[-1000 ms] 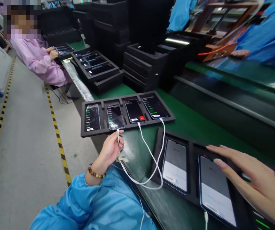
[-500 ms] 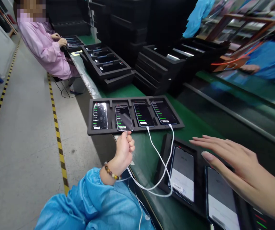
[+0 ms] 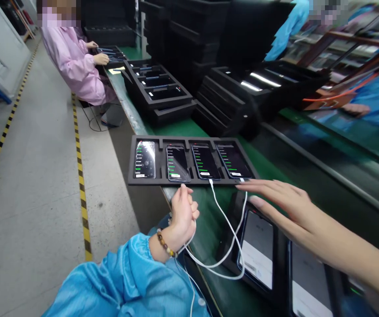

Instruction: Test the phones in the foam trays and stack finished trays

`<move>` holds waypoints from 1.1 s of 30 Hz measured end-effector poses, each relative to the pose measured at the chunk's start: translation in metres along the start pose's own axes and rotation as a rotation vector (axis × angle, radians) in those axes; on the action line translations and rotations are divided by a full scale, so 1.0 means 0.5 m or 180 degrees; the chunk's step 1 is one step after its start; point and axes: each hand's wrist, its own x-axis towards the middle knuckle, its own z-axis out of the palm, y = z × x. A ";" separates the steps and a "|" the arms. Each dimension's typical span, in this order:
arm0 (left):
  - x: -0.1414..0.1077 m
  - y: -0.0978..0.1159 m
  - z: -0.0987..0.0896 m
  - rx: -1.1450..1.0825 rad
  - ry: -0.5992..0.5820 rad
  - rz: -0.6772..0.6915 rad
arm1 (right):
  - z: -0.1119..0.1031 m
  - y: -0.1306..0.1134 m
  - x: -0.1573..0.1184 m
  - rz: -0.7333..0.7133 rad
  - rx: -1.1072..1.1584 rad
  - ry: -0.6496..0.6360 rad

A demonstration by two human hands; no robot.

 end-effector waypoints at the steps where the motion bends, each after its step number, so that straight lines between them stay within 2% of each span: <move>1: -0.003 -0.010 -0.007 0.0017 -0.0082 -0.0035 | 0.006 -0.016 0.035 -0.0046 0.0099 -0.0075; 4: -0.011 -0.027 -0.048 0.0058 -0.0373 -0.0045 | 0.039 -0.073 0.172 -0.0265 0.0321 -0.0399; 6: -0.008 -0.017 -0.089 0.0079 -0.0503 0.0205 | 0.074 -0.116 0.274 -0.0462 0.0434 -0.0698; 7: -0.003 -0.005 -0.112 0.0099 -0.0507 0.0410 | 0.095 -0.139 0.322 -0.0378 0.0446 -0.0815; 9: 0.013 0.033 -0.160 0.0189 -0.0295 0.0947 | 0.141 -0.184 0.403 0.0259 0.0397 -0.0936; 12: 0.045 0.106 -0.226 0.0352 0.0448 0.1823 | 0.209 -0.240 0.477 0.0731 0.0396 -0.0919; 14: 0.066 0.151 -0.259 0.0379 0.0784 0.2186 | 0.247 -0.265 0.497 0.0914 0.0496 -0.0886; 15: 0.075 0.170 -0.270 0.0370 0.0824 0.2272 | 0.262 -0.273 0.502 0.1018 0.0583 -0.0857; 18: 0.096 0.203 -0.287 0.0354 0.0635 0.2329 | 0.287 -0.283 0.508 0.1335 0.1037 -0.0716; 23: 0.107 0.212 -0.287 0.0320 0.0284 0.2174 | 0.296 -0.279 0.516 0.1741 0.2352 -0.0440; 27: 0.098 0.213 -0.290 0.0308 0.0143 0.2105 | 0.313 -0.285 0.519 0.1939 0.3471 -0.0496; 30: 0.086 0.217 -0.290 0.0306 0.0079 0.2042 | 0.320 -0.290 0.520 0.2144 0.3986 -0.0576; 33: 0.078 0.222 -0.289 0.0307 0.0055 0.1957 | 0.309 -0.291 0.516 0.2385 0.4254 -0.0623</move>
